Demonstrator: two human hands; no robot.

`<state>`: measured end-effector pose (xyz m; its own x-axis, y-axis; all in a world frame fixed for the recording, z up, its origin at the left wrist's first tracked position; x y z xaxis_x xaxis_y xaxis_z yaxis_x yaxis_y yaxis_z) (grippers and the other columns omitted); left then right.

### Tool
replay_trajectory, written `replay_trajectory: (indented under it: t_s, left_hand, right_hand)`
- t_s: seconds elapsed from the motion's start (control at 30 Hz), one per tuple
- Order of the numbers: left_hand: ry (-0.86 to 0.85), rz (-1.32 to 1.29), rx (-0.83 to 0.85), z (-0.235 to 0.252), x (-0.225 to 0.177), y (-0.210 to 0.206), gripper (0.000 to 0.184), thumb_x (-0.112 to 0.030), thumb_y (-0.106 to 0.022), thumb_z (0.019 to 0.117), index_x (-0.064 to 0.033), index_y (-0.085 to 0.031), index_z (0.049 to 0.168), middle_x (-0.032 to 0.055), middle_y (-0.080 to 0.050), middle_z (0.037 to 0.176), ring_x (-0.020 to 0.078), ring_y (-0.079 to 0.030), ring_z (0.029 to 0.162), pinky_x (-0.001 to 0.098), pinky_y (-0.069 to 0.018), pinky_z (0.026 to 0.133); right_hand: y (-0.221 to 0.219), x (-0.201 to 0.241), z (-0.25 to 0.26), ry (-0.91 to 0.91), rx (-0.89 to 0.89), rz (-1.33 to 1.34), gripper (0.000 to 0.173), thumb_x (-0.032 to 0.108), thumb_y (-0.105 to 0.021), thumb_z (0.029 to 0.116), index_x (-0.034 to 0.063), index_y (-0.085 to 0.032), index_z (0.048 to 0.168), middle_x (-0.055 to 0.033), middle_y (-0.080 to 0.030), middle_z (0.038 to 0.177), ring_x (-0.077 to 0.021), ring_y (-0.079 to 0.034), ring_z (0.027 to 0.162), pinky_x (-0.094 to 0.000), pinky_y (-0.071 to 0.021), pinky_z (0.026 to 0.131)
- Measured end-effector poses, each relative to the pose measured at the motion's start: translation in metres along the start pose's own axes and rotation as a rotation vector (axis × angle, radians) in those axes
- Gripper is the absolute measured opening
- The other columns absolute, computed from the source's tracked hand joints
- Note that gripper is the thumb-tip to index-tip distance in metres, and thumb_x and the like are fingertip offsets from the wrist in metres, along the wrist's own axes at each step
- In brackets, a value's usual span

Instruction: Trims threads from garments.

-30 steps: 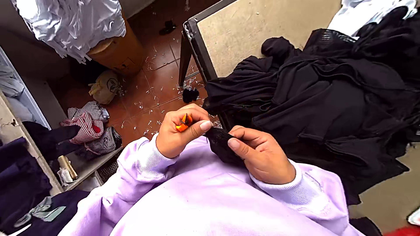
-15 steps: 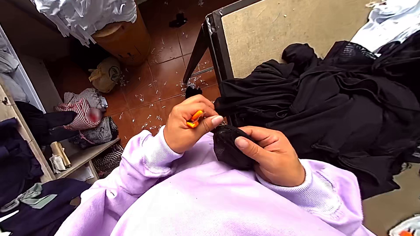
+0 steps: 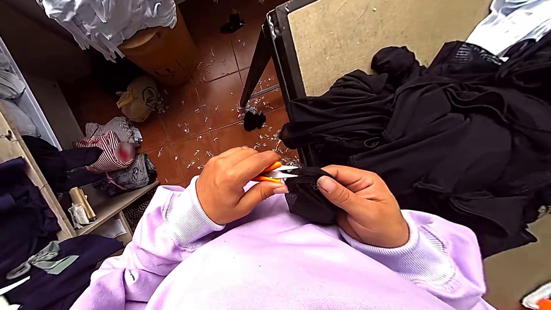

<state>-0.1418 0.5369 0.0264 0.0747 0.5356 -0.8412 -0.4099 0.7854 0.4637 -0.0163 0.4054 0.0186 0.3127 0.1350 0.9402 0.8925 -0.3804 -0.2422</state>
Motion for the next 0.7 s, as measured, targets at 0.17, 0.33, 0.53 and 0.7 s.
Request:
replay_trajectory:
  t_s: [0.17,0.33,0.53,0.7]
  left_hand:
    - [-0.038,-0.004,-0.038,0.005,-0.004,-0.006,0.041,-0.033,-0.061,0.1021,0.0063,-0.072,0.109,0.0143,-0.074,0.092,0.0181,-0.068,0.085,0.0315,-0.0549,0.078]
    - [-0.047,-0.029,-0.037,0.005,-0.006,-0.009,0.040,-0.030,-0.060,0.1026,0.0068,-0.073,0.108,0.0143,-0.074,0.090,0.0173,-0.067,0.082,0.0301,-0.0528,0.075]
    - [0.001,-0.073,-0.061,0.000,0.005,-0.008,0.033,-0.025,-0.061,0.1020,0.0061,-0.074,0.101,0.0124,-0.073,0.086,0.0140,-0.067,0.080,0.0283,-0.0541,0.075]
    - [0.020,0.164,-0.198,-0.009,0.019,0.005,0.031,-0.026,-0.066,0.0997,0.0037,-0.074,0.106,0.0143,-0.075,0.092,0.0200,-0.068,0.084,0.0350,-0.0527,0.079]
  right_hand:
    - [-0.003,-0.001,0.000,-0.006,0.007,-0.015,0.020,0.015,-0.056,0.1040,0.0127,-0.074,0.096,0.0071,-0.071,0.082,0.0019,-0.066,0.073,-0.0148,-0.0564,0.068]
    - [-0.006,0.000,0.000,0.013,0.022,-0.079,0.018,0.014,-0.057,0.1034,0.0111,-0.073,0.097,0.0069,-0.071,0.082,0.0018,-0.066,0.074,-0.0146,-0.0564,0.068]
    - [-0.006,0.000,0.000,0.019,0.018,-0.157,0.019,0.012,-0.055,0.1031,0.0110,-0.072,0.095,0.0077,-0.069,0.080,0.0022,-0.065,0.072,-0.0138,-0.0551,0.066]
    - [-0.004,-0.005,0.001,-0.046,-0.012,-0.065,0.025,0.009,-0.051,0.1029,0.0120,-0.072,0.090,0.0066,-0.068,0.075,0.0014,-0.064,0.068,-0.0149,-0.0547,0.063]
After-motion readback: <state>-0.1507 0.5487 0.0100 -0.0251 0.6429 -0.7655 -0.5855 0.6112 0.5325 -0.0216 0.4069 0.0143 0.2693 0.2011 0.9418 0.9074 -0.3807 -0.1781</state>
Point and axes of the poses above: each hand's wrist, its own z-axis towards the middle knuckle, its own y-axis out of the back of the hand, x = y × z, the point moved 7 cm from there along z, towards the middle knuckle
